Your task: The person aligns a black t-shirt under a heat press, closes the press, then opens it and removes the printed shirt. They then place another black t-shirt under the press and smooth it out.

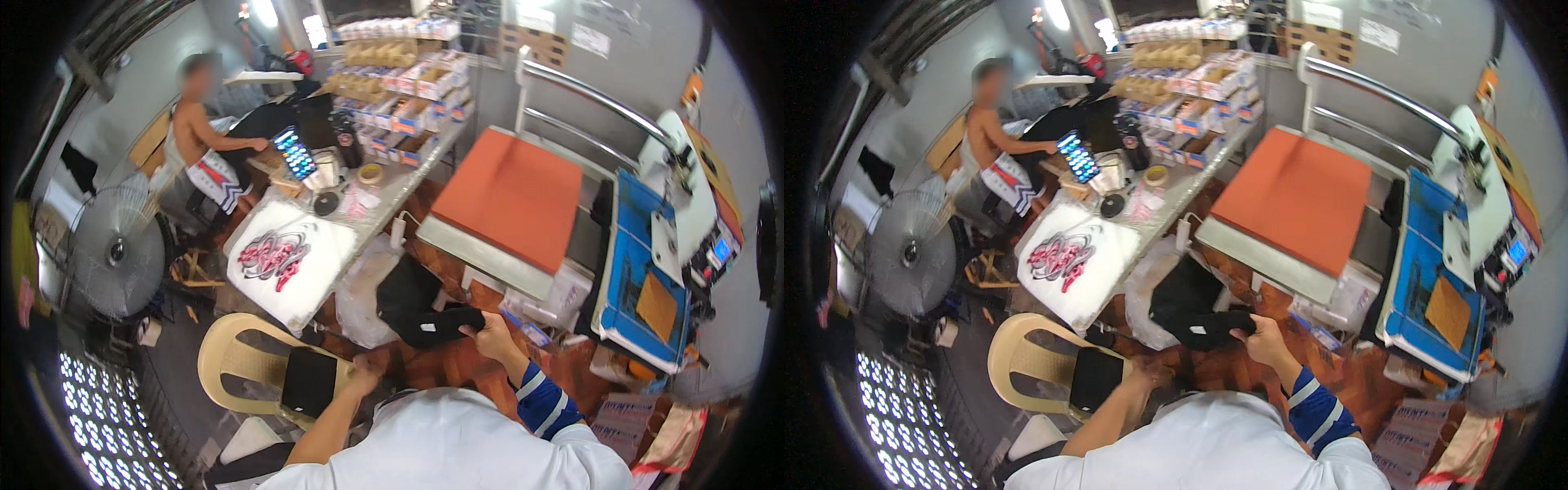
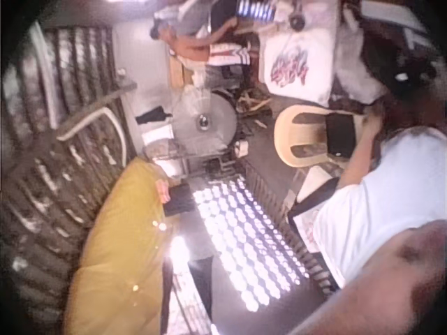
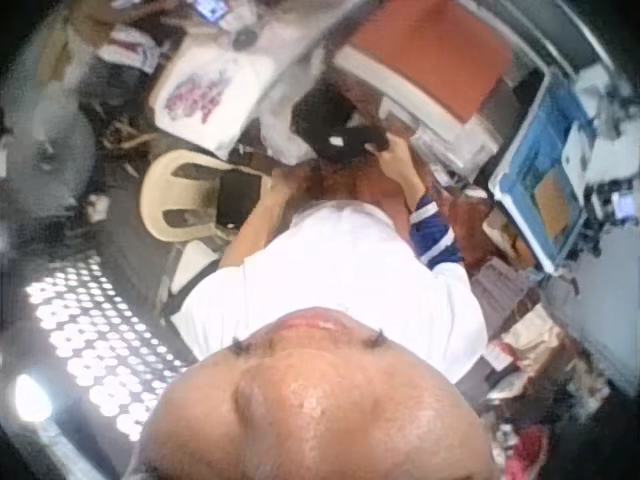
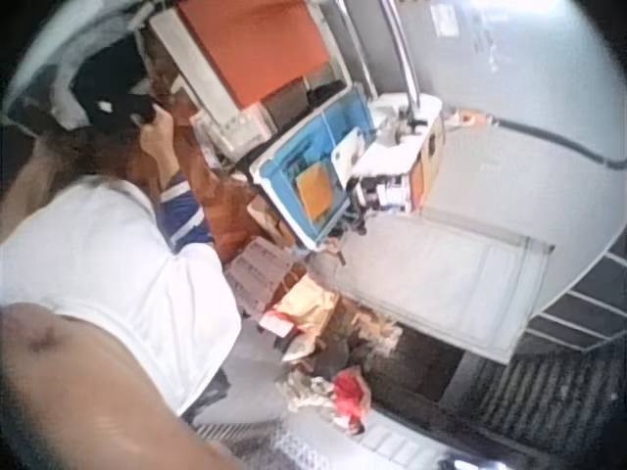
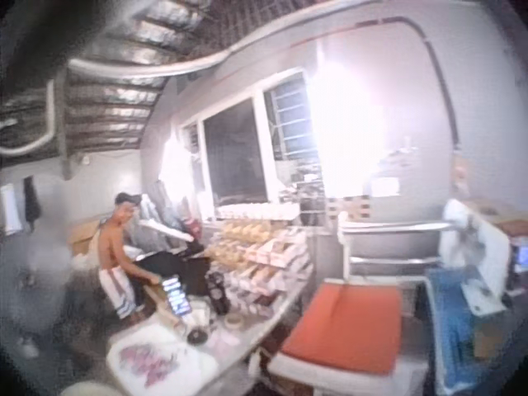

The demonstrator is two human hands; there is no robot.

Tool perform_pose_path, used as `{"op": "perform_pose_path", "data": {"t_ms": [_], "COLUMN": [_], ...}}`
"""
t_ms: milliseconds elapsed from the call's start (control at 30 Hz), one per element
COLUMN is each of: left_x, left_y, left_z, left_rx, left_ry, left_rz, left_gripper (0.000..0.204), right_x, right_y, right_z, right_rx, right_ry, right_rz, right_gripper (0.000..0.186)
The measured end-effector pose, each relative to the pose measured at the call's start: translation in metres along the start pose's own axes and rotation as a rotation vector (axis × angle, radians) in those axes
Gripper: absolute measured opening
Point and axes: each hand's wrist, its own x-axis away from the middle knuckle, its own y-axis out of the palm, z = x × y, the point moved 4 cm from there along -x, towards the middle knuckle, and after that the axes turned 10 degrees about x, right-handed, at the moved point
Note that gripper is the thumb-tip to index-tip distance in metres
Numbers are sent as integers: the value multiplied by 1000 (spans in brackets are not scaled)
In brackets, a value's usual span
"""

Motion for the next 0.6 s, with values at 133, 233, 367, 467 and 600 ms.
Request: {"op": "perform_pose_path", "data": {"t_ms": [133, 233, 367, 467, 600], "left_x": [28, 51, 40, 46, 65], "left_y": [32, 70, 122, 148, 184], "left_z": [203, 282, 267, 258, 282], "left_rx": [148, -63, -308, -329, -336], "left_ry": [534, 617, 589, 658, 829], "left_rz": [27, -126, -294, -287, -374], "left_gripper": [59, 47, 22, 21, 14], "right_x": [48, 75, 103, 124, 153], "right_y": [-26, -47, -96, -121, -137], "right_z": [-17, -37, -22, -27, -19], "right_rx": [289, 331, 243, 458, 510], "right_ry": [-201, -241, -96, -199, -52], "right_rz": [60, 120, 280, 455, 369], "right_gripper": [23, 33, 40, 31, 25]}}
